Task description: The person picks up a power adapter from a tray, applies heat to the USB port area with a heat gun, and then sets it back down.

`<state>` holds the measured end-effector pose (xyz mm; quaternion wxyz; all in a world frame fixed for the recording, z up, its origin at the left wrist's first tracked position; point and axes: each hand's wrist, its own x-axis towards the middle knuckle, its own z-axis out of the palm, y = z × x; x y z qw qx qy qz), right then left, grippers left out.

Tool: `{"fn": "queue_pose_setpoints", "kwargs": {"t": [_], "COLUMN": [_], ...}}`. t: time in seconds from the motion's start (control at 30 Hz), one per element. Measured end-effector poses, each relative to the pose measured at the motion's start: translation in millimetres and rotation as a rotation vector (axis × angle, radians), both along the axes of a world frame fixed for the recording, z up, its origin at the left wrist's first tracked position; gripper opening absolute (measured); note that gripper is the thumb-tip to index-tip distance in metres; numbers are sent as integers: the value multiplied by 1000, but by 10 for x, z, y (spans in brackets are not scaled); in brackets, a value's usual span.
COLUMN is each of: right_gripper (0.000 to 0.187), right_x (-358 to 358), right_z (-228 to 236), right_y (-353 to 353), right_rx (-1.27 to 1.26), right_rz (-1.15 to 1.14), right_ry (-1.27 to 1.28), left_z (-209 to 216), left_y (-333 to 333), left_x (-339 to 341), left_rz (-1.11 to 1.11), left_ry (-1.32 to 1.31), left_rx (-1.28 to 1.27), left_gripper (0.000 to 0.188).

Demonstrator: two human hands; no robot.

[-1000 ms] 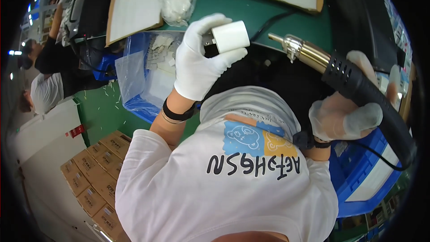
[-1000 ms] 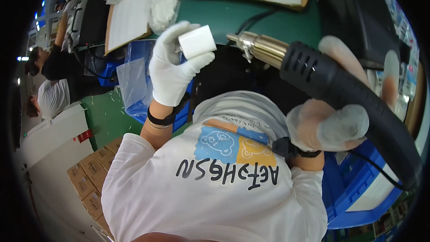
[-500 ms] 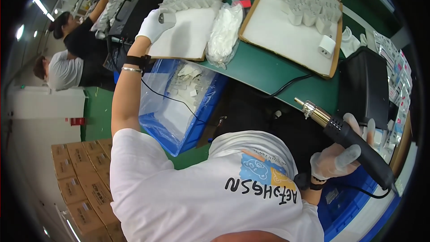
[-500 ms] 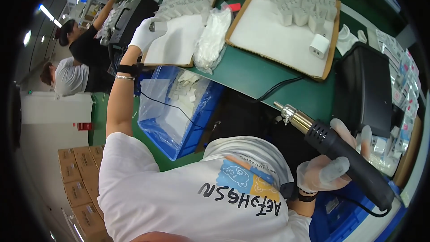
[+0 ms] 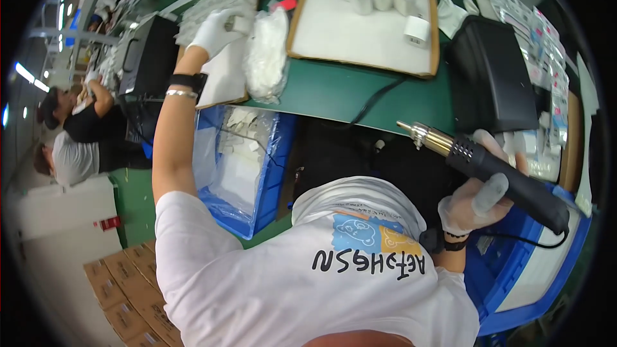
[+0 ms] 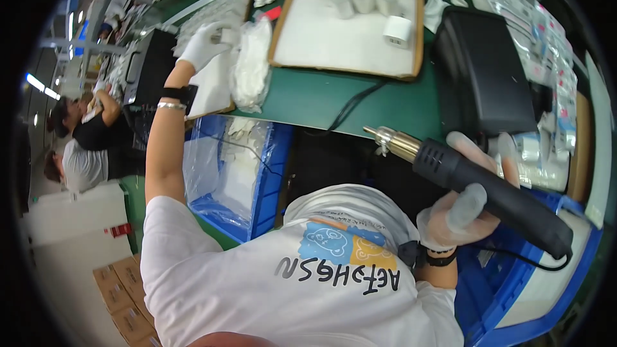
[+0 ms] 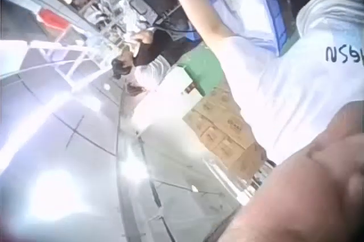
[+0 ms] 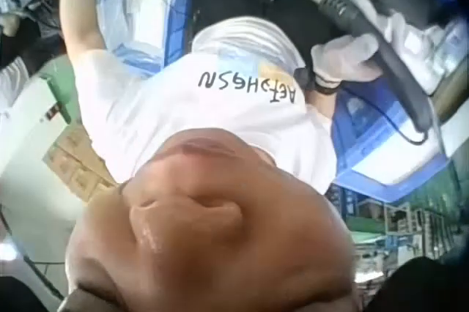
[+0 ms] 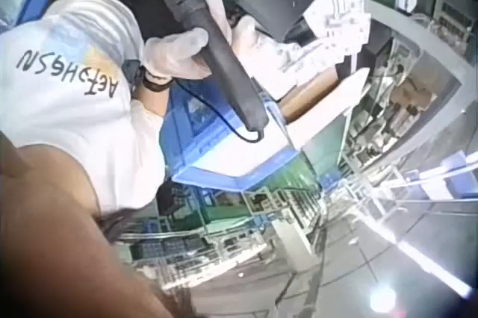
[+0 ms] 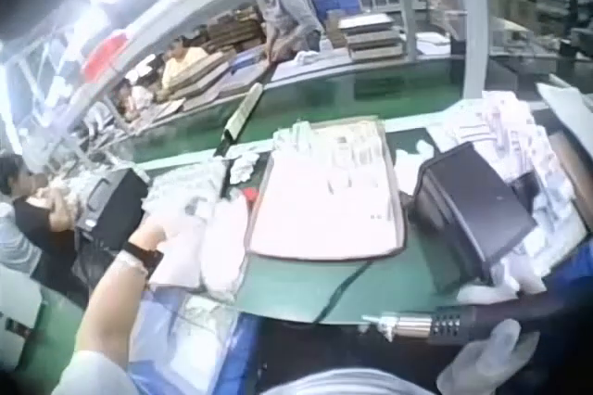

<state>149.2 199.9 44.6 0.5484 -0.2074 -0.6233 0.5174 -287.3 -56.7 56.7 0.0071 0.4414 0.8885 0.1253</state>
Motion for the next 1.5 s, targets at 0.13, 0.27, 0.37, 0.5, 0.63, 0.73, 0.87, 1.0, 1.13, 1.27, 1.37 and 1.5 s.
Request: {"fn": "queue_pose_setpoints", "kwargs": {"t": [0.13, 0.27, 0.37, 0.5, 0.63, 0.73, 0.87, 1.0, 1.13, 1.27, 1.37, 1.5], "right_gripper": [69, 70, 71, 70, 70, 70, 72, 76, 82, 86, 80, 76], "right_x": [56, 37, 32, 44, 78, 108, 87, 100, 98, 111, 95, 98], "right_z": [-20, -40, -30, -41, -37, -37, -70, -52, 10, -75, -108, -3], "right_y": [87, 119, 94, 73, 121, 148, 197, 205, 215, 244, 236, 330], "right_rx": [-5, -22, -26, -4, -3, -46, -74, 43, 33, 131, 144, 267], "right_rz": [-1, -26, -29, -34, -82, -123, -136, -22, -77, -58, -110, -60], "right_ry": [4, 33, 54, 84, 101, 123, 159, 223, 112, 57, 46, -74], "left_z": [122, 429, 440, 119, -104, -263, -314, -324, -281, -229, -275, -330], "left_y": [74, 580, 1230, 1896, 2018, 1967, 1801, 1583, 1294, 1049, 966, 937], "left_x": [188, 697, 1110, 1218, 1164, 1143, 1150, 1287, 1777, 2341, 2596, 2784], "left_rz": [138, 8, -157, -219, -47, 15, 60, 16, -139, -105, -61, -18], "left_ry": [219, 190, 100, 247, 239, 187, -6, -117, -403, -834, -1004, -1125], "left_rx": [22, 249, 277, 119, 1, 4, 26, 154, 475, 751, 888, 850], "left_gripper": [41, 39, 37, 34, 38, 41, 45, 51, 55, 60, 61, 62]}}
